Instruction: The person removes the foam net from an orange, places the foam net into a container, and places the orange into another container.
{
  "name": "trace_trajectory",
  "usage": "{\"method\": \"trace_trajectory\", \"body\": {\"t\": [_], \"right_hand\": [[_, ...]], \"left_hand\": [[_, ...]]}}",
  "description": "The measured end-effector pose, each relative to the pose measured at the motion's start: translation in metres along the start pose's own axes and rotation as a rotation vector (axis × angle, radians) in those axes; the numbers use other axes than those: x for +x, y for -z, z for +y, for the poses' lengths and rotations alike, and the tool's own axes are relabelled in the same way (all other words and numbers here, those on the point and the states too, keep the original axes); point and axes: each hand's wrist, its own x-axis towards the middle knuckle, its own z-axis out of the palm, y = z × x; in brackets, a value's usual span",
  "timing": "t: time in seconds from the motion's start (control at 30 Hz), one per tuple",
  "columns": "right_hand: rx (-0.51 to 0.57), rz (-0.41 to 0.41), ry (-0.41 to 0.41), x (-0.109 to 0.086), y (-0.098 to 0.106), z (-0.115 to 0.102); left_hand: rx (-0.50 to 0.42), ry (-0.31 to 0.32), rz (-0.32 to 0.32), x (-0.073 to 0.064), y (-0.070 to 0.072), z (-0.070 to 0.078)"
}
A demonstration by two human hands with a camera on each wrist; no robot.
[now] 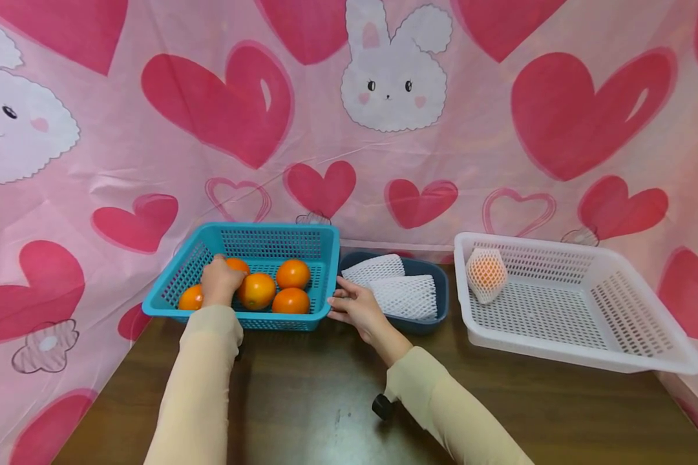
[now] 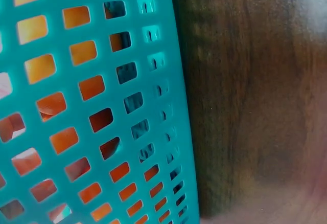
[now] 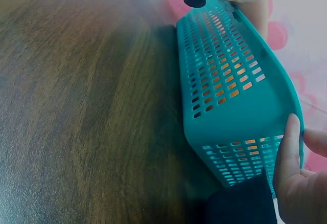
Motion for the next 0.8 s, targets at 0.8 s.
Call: {"method": "trace_trajectory", "body": {"t": [0.8], "right_hand": [[-0.003,0.016,-0.001,-0.003,-0.002,-0.002]], "left_hand": [[-0.013,-0.050,-0.064,-0.013,0.008,0.011]]}}
